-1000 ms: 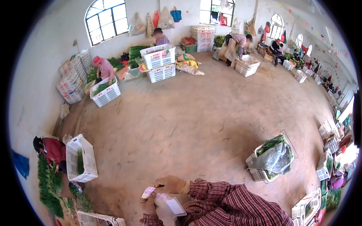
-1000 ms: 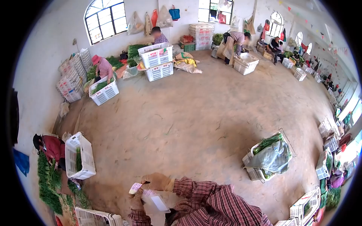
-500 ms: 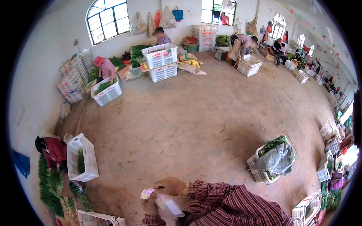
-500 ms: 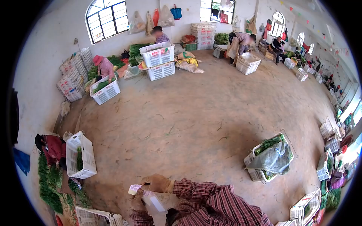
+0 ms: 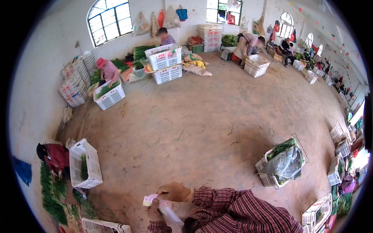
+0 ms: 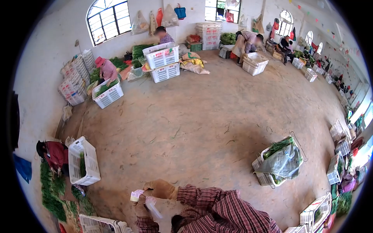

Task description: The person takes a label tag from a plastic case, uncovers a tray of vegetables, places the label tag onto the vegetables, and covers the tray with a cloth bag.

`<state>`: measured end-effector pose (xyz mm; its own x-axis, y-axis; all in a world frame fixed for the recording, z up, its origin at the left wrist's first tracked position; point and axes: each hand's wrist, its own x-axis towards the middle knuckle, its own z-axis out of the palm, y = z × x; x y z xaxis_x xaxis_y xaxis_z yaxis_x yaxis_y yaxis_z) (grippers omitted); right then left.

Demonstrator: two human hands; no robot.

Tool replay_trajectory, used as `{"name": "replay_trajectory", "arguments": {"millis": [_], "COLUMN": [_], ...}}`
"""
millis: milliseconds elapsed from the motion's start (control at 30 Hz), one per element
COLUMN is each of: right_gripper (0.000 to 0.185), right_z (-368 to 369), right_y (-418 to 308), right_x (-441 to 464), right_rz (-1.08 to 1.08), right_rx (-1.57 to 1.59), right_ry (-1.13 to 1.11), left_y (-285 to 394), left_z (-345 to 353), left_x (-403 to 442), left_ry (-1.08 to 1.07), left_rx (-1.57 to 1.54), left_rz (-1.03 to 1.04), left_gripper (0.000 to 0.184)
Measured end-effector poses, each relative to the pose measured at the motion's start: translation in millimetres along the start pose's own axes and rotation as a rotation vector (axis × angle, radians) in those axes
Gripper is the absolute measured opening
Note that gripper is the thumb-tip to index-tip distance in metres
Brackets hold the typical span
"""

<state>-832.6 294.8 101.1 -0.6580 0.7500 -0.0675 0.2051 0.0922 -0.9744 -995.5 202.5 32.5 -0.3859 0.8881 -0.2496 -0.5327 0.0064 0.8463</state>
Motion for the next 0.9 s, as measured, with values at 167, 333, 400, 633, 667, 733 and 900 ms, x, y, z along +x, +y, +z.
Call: {"name": "replay_trajectory", "arguments": {"millis": [167, 333, 400, 633, 667, 733, 900], "right_gripper": [0.030, 0.027, 0.024, 0.024, 0.024, 0.024, 0.026], "right_z": [-5.0, -6.7, -2.6, -2.9, -3.2, 1.2, 4.4], "right_y": [0.1, 1.3, 1.3, -20.4, -17.0, -15.4, -23.3], "right_x": [2.4, 5.3, 12.0, 7.8, 7.6, 8.4, 7.4], "right_rz": [-0.011, -0.007, 0.048, 0.193, 0.205, 0.217, 0.200], "right_rx": [-0.014, -0.008, 0.022, 0.057, 0.075, 0.089, 0.072], "right_ry": [-0.034, -0.085, -0.089, -0.126, -0.137, -0.157, -0.186], "left_y": [8.1, 47.7, 48.3, 49.2, 53.7, 46.9, 44.9], "left_z": [3.2, 22.9, 17.5, 16.7, 16.3, 13.8, 14.3], "left_x": [-0.7, -11.4, -8.0, -20.2, -22.4, -24.5, -32.7], "left_ry": [0.009, 0.011, -0.035, -0.020, -0.024, -0.032, -0.021], "left_rx": [-0.003, 0.119, 0.186, 0.173, 0.213, 0.125, -0.015], "left_rz": [0.004, -0.099, -0.164, -0.163, -0.222, -0.184, -0.181], "left_gripper": [0.023, 0.023, 0.025, 0.025, 0.025, 0.025, 0.024]}}
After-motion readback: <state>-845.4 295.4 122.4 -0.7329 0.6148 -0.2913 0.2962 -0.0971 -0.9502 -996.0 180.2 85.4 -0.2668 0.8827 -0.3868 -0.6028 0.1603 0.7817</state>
